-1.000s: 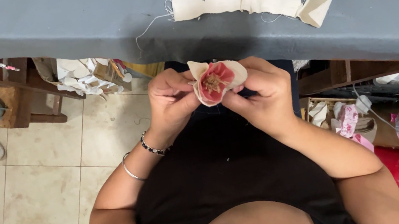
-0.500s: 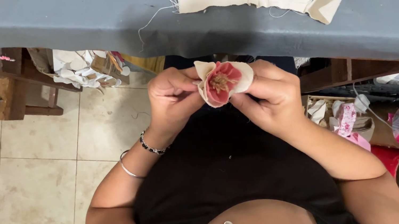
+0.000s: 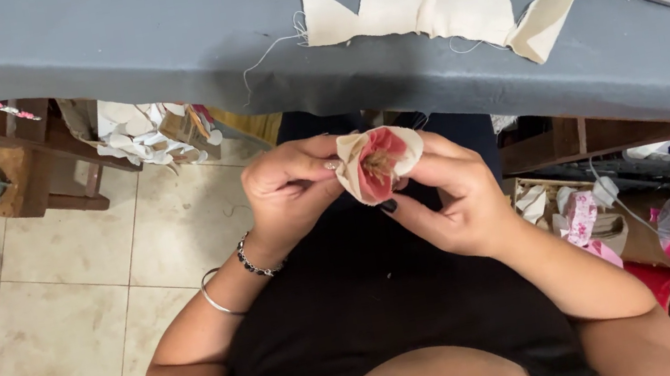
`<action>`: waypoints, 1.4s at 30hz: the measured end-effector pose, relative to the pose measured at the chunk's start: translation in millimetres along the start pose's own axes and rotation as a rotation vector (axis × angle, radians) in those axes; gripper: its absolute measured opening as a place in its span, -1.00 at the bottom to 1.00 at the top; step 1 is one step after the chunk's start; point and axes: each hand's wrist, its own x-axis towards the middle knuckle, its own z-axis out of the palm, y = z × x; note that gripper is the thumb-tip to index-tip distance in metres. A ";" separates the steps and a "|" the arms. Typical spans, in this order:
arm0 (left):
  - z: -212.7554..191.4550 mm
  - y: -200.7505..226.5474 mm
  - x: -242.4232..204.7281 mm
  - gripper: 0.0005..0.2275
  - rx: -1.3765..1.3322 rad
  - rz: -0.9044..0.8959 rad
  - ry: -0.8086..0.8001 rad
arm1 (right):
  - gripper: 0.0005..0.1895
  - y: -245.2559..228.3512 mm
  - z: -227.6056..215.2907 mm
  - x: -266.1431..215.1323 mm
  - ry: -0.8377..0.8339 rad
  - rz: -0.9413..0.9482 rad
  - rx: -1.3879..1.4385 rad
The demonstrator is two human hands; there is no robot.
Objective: Assembling and sewing fabric flowers from individual petals
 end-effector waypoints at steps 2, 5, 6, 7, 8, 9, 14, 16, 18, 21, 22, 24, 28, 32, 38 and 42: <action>-0.6 1.3 1.6 -0.86 0.032 0.023 -0.001 | -0.82 9.9 -2.8 -4.5 -0.012 0.019 0.043; 1.1 4.0 3.9 -0.87 0.093 0.066 0.005 | -0.80 10.0 -4.0 -2.8 -0.029 0.042 0.118; 2.3 5.6 2.0 -0.88 0.119 0.076 0.014 | -0.80 7.3 -3.1 -2.8 -0.032 0.057 0.151; 2.2 7.7 1.5 -0.88 0.121 0.074 0.017 | -0.80 6.0 -2.2 -1.5 -0.034 0.059 0.154; 2.1 9.4 1.7 -0.89 0.160 0.085 0.021 | -0.81 4.7 -1.6 -0.2 -0.033 0.061 0.147; 2.3 11.1 2.1 -0.89 0.199 0.096 0.026 | -0.82 3.3 -1.2 1.3 -0.032 0.063 0.140; 1.1 9.2 3.0 -0.88 0.213 0.110 0.014 | -0.81 24.5 0.7 -18.5 -0.008 0.081 0.200; 1.4 8.4 5.0 -0.87 0.196 0.104 0.008 | -0.82 26.5 0.4 -16.9 0.005 0.088 0.212; 3.6 7.8 5.8 -0.80 0.182 0.101 -0.011 | -0.83 24.5 -1.4 -11.4 0.005 0.077 0.233; 9.2 5.7 3.7 -0.77 0.142 0.083 0.026 | -0.84 17.0 1.3 -8.0 -0.007 0.066 0.155; 5.5 5.5 2.3 -0.77 0.146 0.079 0.026 | -0.84 14.1 0.9 -5.6 -0.005 0.069 0.160; -2.8 5.6 1.9 -0.83 0.169 0.097 0.021 | -0.85 8.7 -0.2 1.0 -0.014 0.002 0.068; 1.1 8.1 0.5 -0.84 0.128 0.065 -0.003 | -0.89 8.2 -0.1 -2.5 -0.004 -0.036 -0.029; -6.4 1.9 -4.4 -0.87 0.011 -0.007 -0.039 | -0.88 12.1 -2.1 -9.1 0.000 -0.064 -0.112; -14.7 -7.8 -9.8 -0.85 -0.203 -0.066 -0.089 | -0.90 12.2 -4.9 -9.9 0.016 0.024 -0.018; -24.4 -10.6 -12.0 -0.85 -0.137 -0.075 -0.075 | -0.80 8.8 -16.9 -2.9 0.062 0.091 0.099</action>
